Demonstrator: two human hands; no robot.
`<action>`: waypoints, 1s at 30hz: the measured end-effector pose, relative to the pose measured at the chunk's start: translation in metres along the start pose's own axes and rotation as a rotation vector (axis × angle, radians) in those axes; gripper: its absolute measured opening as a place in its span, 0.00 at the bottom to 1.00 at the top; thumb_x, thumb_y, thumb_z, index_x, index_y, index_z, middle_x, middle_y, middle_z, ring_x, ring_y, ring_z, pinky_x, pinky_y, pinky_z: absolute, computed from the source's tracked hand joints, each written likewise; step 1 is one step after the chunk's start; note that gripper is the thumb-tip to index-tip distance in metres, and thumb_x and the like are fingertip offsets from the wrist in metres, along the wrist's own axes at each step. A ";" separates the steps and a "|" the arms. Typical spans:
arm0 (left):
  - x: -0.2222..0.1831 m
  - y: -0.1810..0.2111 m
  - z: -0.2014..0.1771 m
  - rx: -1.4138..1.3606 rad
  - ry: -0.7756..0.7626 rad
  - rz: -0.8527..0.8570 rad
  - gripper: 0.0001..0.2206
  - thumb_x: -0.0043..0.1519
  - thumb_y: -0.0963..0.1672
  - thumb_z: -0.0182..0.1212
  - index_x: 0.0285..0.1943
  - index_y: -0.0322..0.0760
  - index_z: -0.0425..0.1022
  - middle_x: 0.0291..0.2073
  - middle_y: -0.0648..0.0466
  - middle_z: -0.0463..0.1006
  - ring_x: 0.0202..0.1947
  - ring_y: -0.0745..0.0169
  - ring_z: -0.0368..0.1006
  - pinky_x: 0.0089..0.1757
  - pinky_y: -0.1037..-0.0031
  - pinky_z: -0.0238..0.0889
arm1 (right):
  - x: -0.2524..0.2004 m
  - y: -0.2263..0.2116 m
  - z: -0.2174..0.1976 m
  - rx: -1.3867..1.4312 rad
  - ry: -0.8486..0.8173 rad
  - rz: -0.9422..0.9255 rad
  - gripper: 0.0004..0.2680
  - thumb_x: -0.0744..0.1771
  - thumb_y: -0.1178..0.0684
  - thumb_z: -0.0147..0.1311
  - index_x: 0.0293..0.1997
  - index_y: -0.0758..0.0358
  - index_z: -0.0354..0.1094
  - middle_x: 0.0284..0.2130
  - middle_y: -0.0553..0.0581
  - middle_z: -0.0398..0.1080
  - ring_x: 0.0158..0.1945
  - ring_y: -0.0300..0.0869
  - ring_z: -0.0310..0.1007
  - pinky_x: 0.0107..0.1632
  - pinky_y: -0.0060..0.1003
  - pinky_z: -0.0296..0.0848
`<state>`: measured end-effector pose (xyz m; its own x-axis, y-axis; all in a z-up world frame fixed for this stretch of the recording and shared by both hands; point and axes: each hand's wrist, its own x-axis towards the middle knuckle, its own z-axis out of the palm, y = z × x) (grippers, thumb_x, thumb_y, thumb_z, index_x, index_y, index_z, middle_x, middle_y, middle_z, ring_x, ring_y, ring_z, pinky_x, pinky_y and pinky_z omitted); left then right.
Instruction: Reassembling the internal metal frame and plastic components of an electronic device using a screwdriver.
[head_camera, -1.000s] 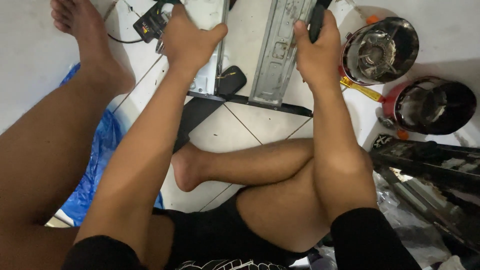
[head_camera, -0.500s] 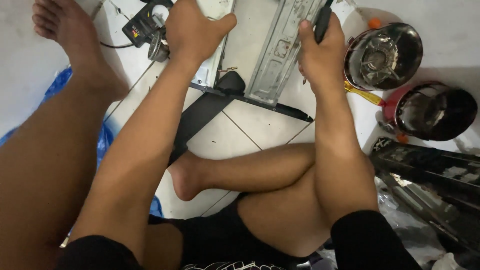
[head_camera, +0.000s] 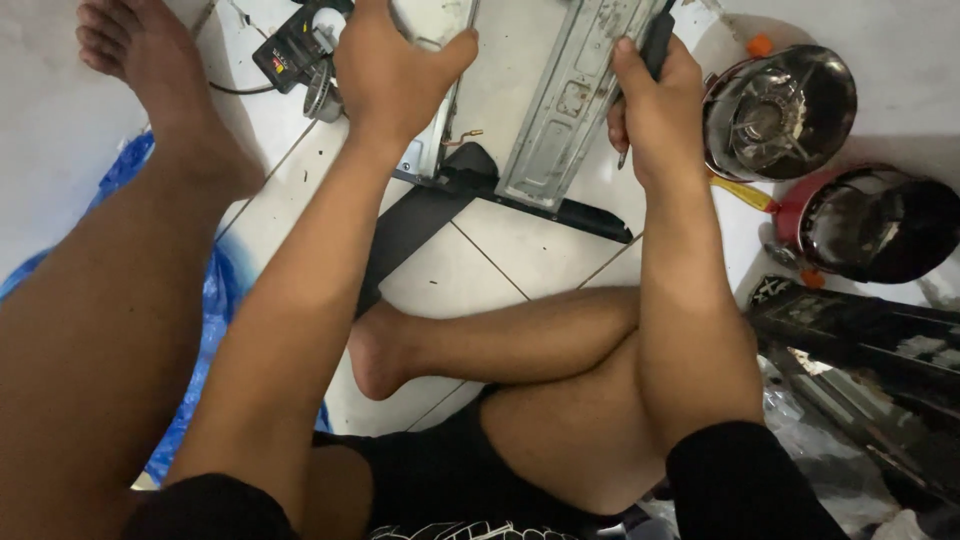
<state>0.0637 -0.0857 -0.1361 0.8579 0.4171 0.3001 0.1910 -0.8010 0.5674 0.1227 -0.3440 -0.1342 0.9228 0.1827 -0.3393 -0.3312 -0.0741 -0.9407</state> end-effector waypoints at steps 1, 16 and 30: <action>-0.002 0.000 0.000 0.001 0.000 0.002 0.26 0.51 0.52 0.79 0.46 0.29 0.75 0.28 0.46 0.82 0.22 0.50 0.77 0.29 0.63 0.72 | -0.001 -0.002 0.000 0.002 0.001 -0.001 0.07 0.71 0.51 0.53 0.47 0.64 0.64 0.28 0.51 0.66 0.16 0.33 0.58 0.16 0.31 0.55; -0.020 -0.003 0.004 -0.055 0.026 -0.022 0.28 0.54 0.51 0.79 0.52 0.28 0.72 0.34 0.44 0.83 0.29 0.53 0.80 0.35 0.66 0.74 | -0.003 -0.004 0.000 -0.038 -0.020 0.015 0.09 0.71 0.49 0.53 0.47 0.64 0.67 0.23 0.48 0.64 0.14 0.32 0.57 0.15 0.29 0.54; -0.027 -0.002 0.003 -0.071 0.025 -0.055 0.30 0.55 0.50 0.79 0.59 0.29 0.69 0.40 0.43 0.85 0.34 0.51 0.84 0.38 0.66 0.76 | -0.002 0.001 0.001 -0.088 -0.023 -0.027 0.07 0.70 0.56 0.55 0.51 0.64 0.69 0.22 0.46 0.64 0.17 0.31 0.57 0.18 0.27 0.55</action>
<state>0.0414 -0.0965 -0.1478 0.8350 0.4704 0.2855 0.2018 -0.7445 0.6364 0.1201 -0.3432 -0.1347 0.9261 0.2085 -0.3145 -0.2863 -0.1546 -0.9456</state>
